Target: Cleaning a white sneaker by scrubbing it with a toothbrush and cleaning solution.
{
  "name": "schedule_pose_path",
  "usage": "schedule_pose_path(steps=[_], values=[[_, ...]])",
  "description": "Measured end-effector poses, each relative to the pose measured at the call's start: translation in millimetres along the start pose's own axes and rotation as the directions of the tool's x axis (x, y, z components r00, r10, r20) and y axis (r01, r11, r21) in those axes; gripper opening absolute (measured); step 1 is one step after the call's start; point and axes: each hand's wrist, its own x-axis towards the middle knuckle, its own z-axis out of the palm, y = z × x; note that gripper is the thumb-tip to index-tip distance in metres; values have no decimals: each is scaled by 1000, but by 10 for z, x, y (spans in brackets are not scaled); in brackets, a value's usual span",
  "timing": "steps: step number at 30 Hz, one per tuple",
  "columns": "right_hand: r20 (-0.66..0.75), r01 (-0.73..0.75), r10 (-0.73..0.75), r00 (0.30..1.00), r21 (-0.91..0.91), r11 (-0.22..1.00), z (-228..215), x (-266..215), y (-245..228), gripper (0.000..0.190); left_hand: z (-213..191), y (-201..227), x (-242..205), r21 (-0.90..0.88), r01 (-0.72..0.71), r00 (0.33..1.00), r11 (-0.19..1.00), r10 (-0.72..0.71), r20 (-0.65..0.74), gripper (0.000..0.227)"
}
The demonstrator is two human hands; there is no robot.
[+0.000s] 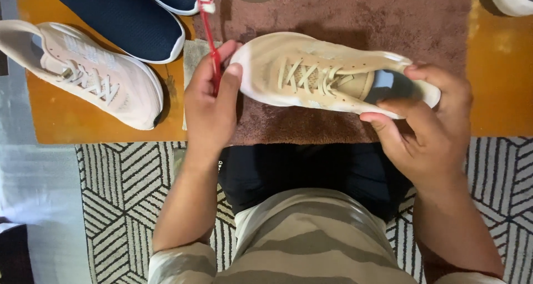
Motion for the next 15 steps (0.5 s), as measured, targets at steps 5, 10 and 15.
schedule_pose_path(steps=[5,10,15], values=[[17,-76,79,997,-122,990,7,-57,-99,31,-54,-206,-311,-28,-191,982,981,191,3,52],[54,-68,83,995,-225,972,-36,14,-128,41,-72,-433,-585,-123,-226,967,966,238,90,38],[168,11,41,985,-297,955,-136,233,-236,37,-37,-566,-781,-42,-229,964,973,232,131,46]])
